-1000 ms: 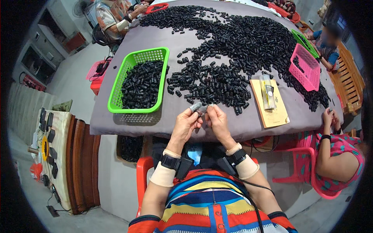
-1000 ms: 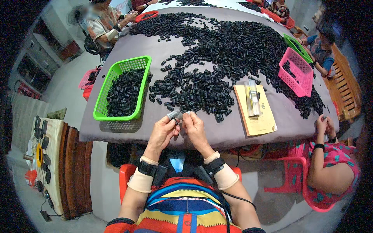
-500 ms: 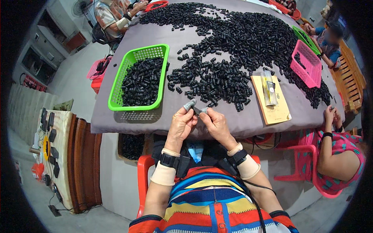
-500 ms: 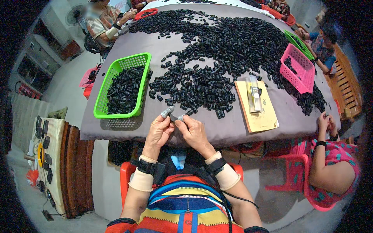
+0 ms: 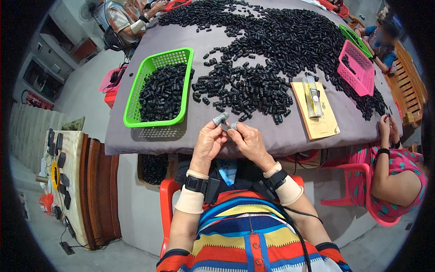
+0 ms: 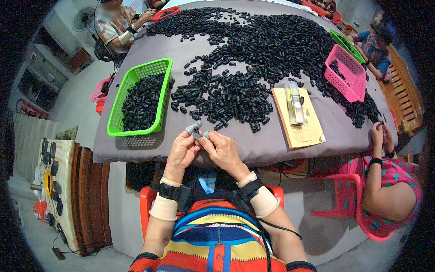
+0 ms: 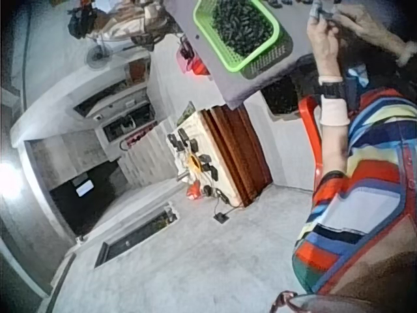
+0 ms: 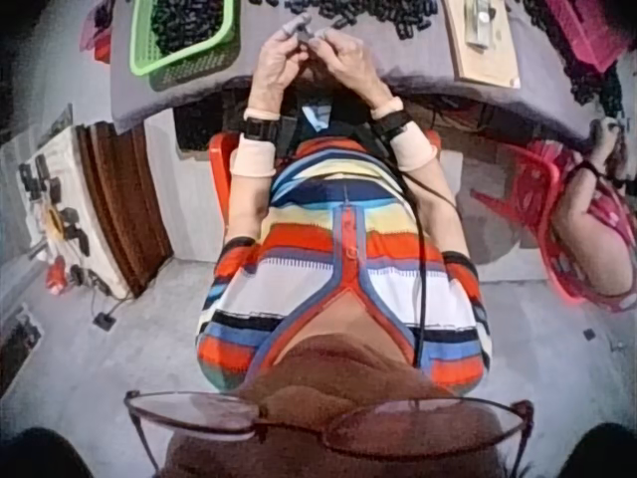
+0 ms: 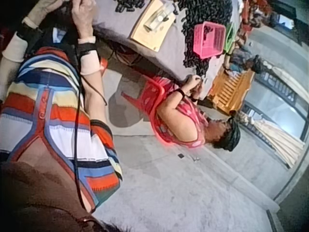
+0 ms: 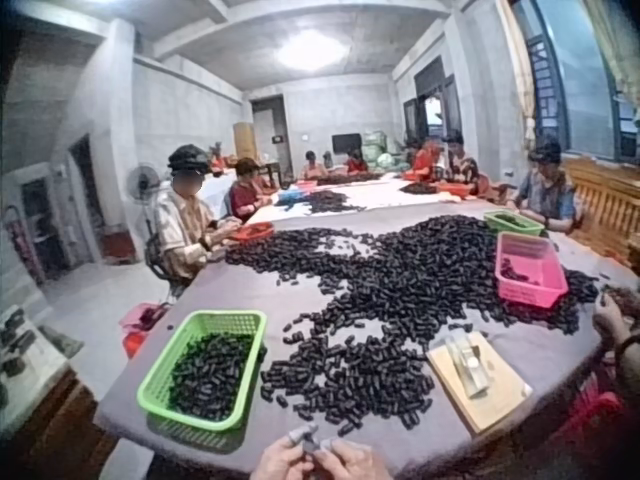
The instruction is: Manually assembling small black plastic components by pressing them together.
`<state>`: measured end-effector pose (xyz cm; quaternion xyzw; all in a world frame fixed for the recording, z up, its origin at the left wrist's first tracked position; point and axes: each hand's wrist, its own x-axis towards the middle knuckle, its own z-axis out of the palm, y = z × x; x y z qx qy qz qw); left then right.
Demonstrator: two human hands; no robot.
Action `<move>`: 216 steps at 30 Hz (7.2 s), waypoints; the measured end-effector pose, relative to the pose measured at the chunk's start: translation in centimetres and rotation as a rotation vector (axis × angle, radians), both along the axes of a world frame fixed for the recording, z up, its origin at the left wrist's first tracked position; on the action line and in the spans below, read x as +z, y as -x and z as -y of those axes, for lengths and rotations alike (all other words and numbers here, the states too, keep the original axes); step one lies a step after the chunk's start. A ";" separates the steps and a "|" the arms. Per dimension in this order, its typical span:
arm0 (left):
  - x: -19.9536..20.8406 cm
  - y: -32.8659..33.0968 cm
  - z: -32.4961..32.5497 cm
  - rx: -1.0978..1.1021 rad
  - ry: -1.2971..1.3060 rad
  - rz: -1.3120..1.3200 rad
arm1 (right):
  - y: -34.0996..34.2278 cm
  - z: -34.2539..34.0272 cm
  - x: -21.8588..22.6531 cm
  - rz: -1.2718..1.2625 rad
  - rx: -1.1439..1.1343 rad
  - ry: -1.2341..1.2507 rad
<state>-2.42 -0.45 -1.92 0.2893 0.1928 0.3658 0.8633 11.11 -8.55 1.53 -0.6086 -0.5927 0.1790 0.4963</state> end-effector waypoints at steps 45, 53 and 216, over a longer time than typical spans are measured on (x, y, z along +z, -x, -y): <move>0.6 0.1 -0.3 -0.033 0.004 -0.027 | 0.8 -0.6 -0.4 0.111 -0.070 -0.052; 0.2 0.0 -0.4 -0.004 0.018 -0.048 | 0.6 -0.4 -0.3 0.062 -0.037 -0.076; 0.4 0.3 -0.9 -0.074 -0.012 0.007 | 0.5 -0.4 -0.5 0.038 -0.026 -0.029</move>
